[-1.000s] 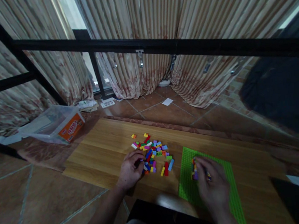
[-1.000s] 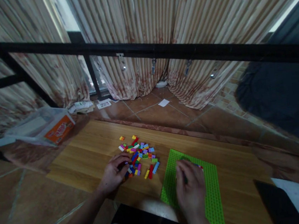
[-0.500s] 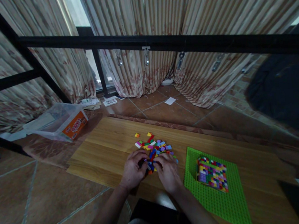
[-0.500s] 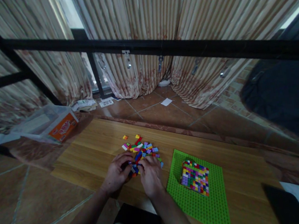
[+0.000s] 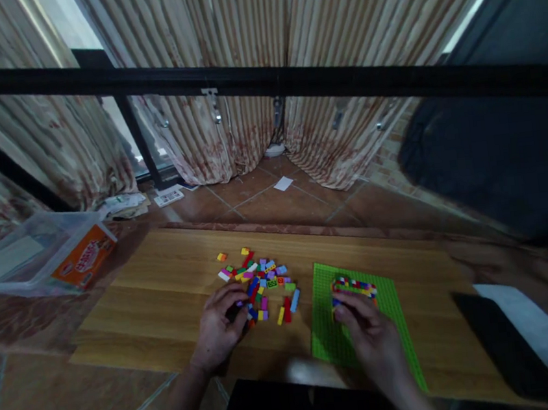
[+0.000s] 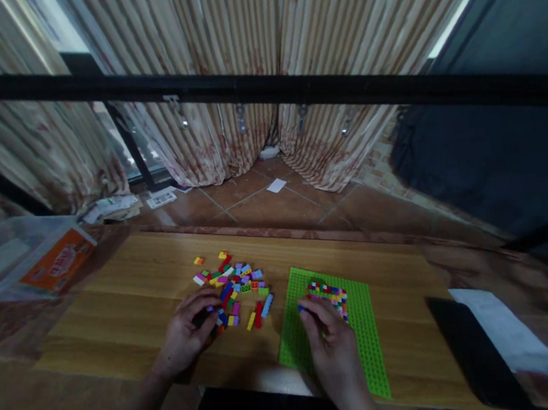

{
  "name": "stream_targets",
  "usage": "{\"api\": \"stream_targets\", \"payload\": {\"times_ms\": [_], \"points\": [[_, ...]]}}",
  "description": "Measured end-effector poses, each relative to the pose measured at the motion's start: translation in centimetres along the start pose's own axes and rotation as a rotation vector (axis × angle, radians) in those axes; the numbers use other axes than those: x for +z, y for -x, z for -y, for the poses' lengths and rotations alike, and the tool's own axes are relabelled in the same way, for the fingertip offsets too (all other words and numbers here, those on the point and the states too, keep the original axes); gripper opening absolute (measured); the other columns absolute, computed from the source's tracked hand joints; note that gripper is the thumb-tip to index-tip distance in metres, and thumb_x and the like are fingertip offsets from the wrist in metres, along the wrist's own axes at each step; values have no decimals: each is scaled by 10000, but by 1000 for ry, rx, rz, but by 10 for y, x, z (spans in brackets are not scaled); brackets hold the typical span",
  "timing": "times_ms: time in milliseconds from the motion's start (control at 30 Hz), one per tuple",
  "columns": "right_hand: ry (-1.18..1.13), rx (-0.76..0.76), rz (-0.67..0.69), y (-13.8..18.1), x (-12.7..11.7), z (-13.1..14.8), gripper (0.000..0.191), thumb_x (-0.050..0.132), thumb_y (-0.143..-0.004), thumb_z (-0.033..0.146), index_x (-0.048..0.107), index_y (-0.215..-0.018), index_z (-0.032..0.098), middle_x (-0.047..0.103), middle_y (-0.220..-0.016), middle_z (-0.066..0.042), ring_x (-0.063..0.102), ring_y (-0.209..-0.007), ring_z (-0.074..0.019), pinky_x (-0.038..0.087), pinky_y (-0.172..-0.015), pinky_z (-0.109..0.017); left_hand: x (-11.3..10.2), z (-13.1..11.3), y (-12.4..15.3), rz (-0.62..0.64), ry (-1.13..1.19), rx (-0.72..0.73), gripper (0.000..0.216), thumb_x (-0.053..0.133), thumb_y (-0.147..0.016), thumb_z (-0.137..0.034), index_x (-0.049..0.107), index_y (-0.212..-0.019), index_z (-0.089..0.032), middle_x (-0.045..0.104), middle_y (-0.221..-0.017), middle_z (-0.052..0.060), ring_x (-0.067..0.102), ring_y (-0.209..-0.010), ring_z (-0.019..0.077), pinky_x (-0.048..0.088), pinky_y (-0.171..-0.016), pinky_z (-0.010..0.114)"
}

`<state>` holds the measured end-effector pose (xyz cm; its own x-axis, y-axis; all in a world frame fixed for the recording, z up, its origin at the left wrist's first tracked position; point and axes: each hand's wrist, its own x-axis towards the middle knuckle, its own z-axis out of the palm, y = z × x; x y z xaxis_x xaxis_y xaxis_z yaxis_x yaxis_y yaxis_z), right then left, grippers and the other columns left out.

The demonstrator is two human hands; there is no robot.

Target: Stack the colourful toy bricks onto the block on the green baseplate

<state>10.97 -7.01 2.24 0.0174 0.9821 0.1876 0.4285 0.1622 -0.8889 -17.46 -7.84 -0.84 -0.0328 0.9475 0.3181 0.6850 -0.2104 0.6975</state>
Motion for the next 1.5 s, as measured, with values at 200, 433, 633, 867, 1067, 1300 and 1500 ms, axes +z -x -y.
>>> {"api": "stream_targets", "payload": {"times_ms": [200,433,633,867,1067,1300,1500], "points": [[149,73,-184,-6,-51,-36,281,532,-834,381,673,-1014,216,671,-1023,-83,628,-917,-237,493,-808,-393,5,9,0,-30,-93,23,145,609,-794,-323,693,-886,-250,655,-1114,46,597,-1053,219,466,-943,402],[306,40,-167,-23,-59,-42,239,528,-824,353,670,-900,176,684,-900,-85,642,-810,-230,500,-741,-368,5,14,-3,-27,-126,64,176,588,-807,-369,692,-876,-244,666,-1086,49,612,-1028,221,486,-916,392],[301,-110,-163,-29,-54,-43,199,508,-853,293,675,-854,185,673,-882,-75,640,-822,-208,500,-759,-343,3,12,-6,-30,-123,89,199,570,-817,-387,685,-848,-229,665,-1091,60,626,-990,216,496,-909,387],[274,-121,-189,-29,-53,-46,193,531,-851,300,688,-837,188,661,-894,-66,637,-827,-195,505,-765,-327,4,14,-5,-10,-130,81,211,563,-824,-400,680,-864,-229,664,-1086,64,621,-997,214,491,-920,396],[275,-112,-178,-27,-54,-47,202,525,-851,306,686,-848,184,662,-905,-76,631,-841,-204,504,-780,-343,4,16,-5,-13,-129,75,211,566,-823,-400,679,-870,-228,663,-1094,65,619,-1002,213,489,-926,395],[149,-1,-206,-31,-59,-51,274,538,-839,408,671,-886,174,664,-910,-82,624,-818,-207,508,-742,-345,2,10,-6,-21,-124,73,209,560,-822,-399,685,-855,-236,673,-1078,58,631,-988,220,494,-921,397],[26,118,-187,-40,-53,-55,374,557,-809,485,680,-946,160,679,-974,-98,636,-868,-225,505,-752,-350,3,11,-6,-20,-112,54,202,572,-816,-399,679,-855,-233,671,-1062,55,624,-994,218,490,-913,390]]}}
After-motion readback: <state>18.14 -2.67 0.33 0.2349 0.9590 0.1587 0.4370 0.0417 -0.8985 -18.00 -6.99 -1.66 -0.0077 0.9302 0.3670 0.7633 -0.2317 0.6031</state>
